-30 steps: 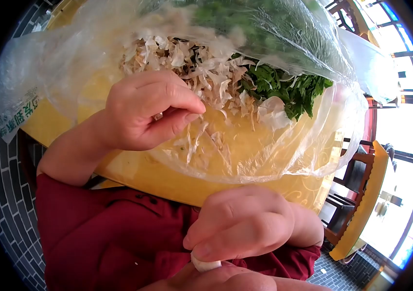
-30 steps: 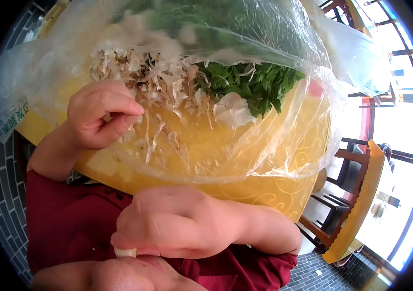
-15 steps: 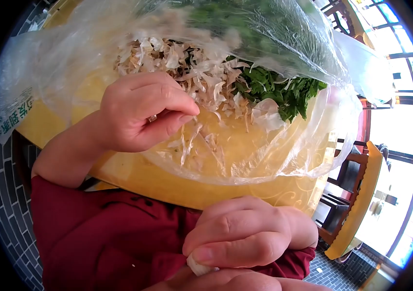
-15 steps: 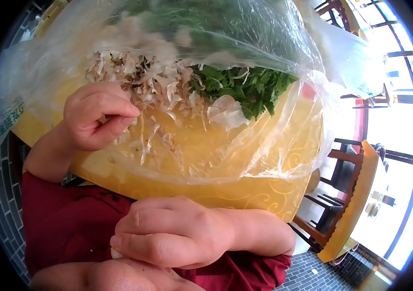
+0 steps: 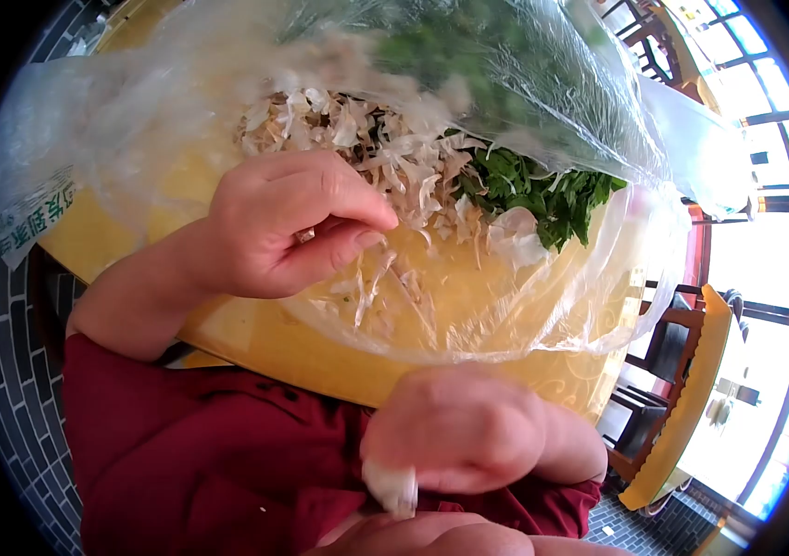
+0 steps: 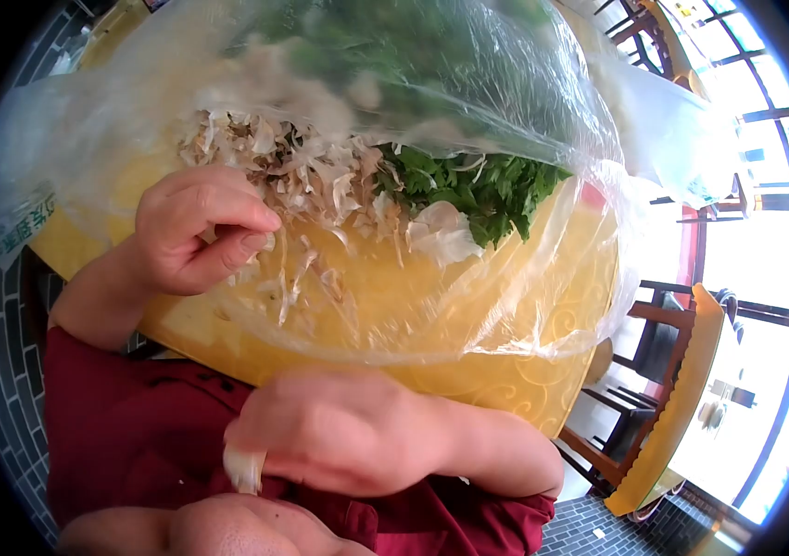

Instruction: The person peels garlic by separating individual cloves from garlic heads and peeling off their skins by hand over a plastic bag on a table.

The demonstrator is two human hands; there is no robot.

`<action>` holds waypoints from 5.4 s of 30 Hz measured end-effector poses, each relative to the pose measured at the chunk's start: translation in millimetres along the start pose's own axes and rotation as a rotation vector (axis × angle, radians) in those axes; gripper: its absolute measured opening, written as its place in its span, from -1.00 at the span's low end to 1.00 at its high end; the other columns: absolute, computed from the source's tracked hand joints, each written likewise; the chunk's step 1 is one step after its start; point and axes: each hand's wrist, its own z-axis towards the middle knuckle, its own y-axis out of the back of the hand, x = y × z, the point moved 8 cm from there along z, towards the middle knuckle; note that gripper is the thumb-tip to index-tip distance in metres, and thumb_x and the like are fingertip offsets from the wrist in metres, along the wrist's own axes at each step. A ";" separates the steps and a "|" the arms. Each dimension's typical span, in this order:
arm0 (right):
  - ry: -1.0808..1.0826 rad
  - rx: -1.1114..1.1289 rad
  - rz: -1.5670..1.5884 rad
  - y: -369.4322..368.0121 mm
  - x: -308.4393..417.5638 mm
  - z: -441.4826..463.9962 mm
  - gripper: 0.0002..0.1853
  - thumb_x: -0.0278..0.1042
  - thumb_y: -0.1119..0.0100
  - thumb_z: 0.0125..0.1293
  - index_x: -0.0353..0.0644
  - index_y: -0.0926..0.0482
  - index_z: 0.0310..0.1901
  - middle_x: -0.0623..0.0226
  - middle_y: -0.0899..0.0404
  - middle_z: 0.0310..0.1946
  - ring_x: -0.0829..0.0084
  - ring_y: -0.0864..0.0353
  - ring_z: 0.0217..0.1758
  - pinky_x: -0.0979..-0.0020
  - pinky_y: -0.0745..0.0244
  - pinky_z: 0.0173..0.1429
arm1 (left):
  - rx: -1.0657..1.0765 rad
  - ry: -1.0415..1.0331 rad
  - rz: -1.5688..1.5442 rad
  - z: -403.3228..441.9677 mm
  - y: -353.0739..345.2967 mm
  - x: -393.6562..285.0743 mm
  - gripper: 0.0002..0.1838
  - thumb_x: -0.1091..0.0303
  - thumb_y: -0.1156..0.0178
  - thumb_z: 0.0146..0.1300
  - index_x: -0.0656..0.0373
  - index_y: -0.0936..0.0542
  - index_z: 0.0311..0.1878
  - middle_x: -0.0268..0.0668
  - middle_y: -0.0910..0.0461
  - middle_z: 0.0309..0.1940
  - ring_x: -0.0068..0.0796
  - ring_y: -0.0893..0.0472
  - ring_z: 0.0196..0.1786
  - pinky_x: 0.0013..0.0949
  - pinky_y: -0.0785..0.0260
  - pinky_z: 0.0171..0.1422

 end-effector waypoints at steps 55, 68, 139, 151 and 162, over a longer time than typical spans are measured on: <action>-0.270 -0.439 -0.822 64.1 -44.6 -5.5 -0.73 -0.45 -0.35 0.02 -0.19 -0.53 -0.22 0.26 -0.60 -0.38 0.32 -0.63 -0.33 0.40 -0.52 -0.27 | 0.006 0.312 -0.105 1.0 -19.1 -0.1 -0.78 0.38 -0.37 0.05 0.17 -0.56 -0.27 -0.32 -0.54 -0.45 -0.50 -0.55 -0.41 -0.45 -0.40 -0.39; -0.615 -0.283 -0.182 59.7 -66.0 -14.7 -0.61 -0.10 -0.30 0.21 -0.25 -0.55 -0.10 0.43 -0.56 -0.40 0.63 -0.51 -0.37 0.52 -0.45 -0.27 | 0.038 0.056 0.039 6.1 -17.5 -18.0 -0.82 0.51 -0.28 0.07 0.22 -0.57 -0.23 -0.23 -0.57 -0.41 -0.42 -0.51 -0.44 -0.46 -0.34 -0.39; 0.083 -0.064 -1.396 23.9 -17.9 -7.5 -0.62 -0.44 -0.14 -0.03 -0.12 -0.53 -0.08 0.38 -0.47 -0.39 0.41 -0.50 -0.47 0.45 -0.43 -0.53 | 0.159 0.337 -0.176 -5.6 -21.2 10.0 -0.92 0.52 -0.31 -0.04 0.17 -0.63 -0.42 -0.28 -0.57 -0.51 -0.39 -0.57 -0.44 -0.40 -0.38 -0.39; 0.019 -0.131 -1.299 26.9 -24.2 -6.2 -0.71 -0.44 -0.13 -0.02 -0.09 -0.51 -0.18 0.38 -0.46 -0.40 0.35 -0.51 -0.45 0.41 -0.45 -0.49 | 0.146 0.504 -0.195 -10.2 -22.6 19.1 -0.94 0.55 -0.23 -0.04 0.25 -0.55 -0.46 -0.29 -0.51 -0.55 -0.49 -0.49 -0.48 -0.45 -0.31 -0.41; -0.293 -0.438 -0.714 58.3 -31.5 -8.9 -0.76 -0.49 -0.30 0.16 -0.24 -0.51 -0.14 0.39 -0.56 -0.42 0.67 -0.48 -0.48 0.64 -0.39 -0.44 | 0.020 0.530 -0.380 -12.0 -12.6 22.0 -0.95 0.56 -0.14 0.01 0.23 -0.51 -0.41 -0.42 -0.45 -0.54 -0.70 -0.41 -0.46 -0.55 -0.23 -0.43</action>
